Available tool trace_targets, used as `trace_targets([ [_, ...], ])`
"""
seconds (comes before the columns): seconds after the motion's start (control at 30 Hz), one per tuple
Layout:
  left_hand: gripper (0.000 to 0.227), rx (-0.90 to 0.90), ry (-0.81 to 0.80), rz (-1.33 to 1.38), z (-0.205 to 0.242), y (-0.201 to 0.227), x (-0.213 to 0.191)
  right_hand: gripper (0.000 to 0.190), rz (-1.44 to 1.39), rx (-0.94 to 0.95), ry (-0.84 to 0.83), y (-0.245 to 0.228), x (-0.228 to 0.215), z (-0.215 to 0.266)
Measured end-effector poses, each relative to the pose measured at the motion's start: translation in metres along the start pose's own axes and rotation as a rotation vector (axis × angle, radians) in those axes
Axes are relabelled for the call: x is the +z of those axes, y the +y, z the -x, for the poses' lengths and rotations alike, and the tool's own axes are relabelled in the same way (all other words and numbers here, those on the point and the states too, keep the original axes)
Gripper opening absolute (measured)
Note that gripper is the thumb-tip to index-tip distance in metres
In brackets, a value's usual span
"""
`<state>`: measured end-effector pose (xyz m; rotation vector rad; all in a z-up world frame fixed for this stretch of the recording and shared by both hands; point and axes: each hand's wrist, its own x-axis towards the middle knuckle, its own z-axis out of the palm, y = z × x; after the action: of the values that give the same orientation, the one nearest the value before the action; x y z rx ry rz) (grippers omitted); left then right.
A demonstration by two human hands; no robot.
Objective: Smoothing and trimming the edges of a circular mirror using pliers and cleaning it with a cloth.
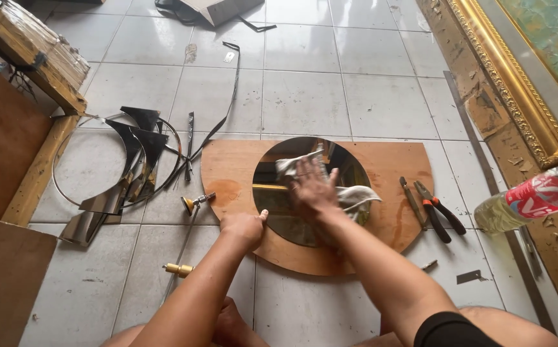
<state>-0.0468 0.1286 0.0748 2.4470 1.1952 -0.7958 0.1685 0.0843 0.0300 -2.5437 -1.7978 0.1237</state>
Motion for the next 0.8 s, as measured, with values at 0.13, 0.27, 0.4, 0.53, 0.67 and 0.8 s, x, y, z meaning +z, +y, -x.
trace_targets([
  [0.13,0.081,-0.024,0.004,-0.039,-0.023,0.0,0.013,0.074,-0.031,0.163,0.084,0.076,0.024,-0.027],
  [0.27,0.083,0.0,-0.016,0.011,0.003,0.002,-0.005,0.072,-0.068,0.3,0.09,0.142,0.036,-0.019],
  [0.4,0.081,-0.035,-0.059,-0.006,-0.021,0.004,0.006,0.065,-0.065,0.375,0.049,0.182,0.042,0.003],
  [0.53,0.082,-0.035,-0.055,-0.004,-0.039,0.011,0.019,0.06,-0.176,0.471,0.211,0.197,0.067,0.051],
  [0.67,0.078,-0.116,-0.095,-0.024,-0.055,0.015,0.026,0.05,-0.345,0.268,0.721,0.119,0.085,0.082],
  [0.8,0.069,-0.074,-0.051,-0.048,-0.068,0.012,0.034,0.068,0.351,-0.27,0.389,0.018,0.11,0.063],
])
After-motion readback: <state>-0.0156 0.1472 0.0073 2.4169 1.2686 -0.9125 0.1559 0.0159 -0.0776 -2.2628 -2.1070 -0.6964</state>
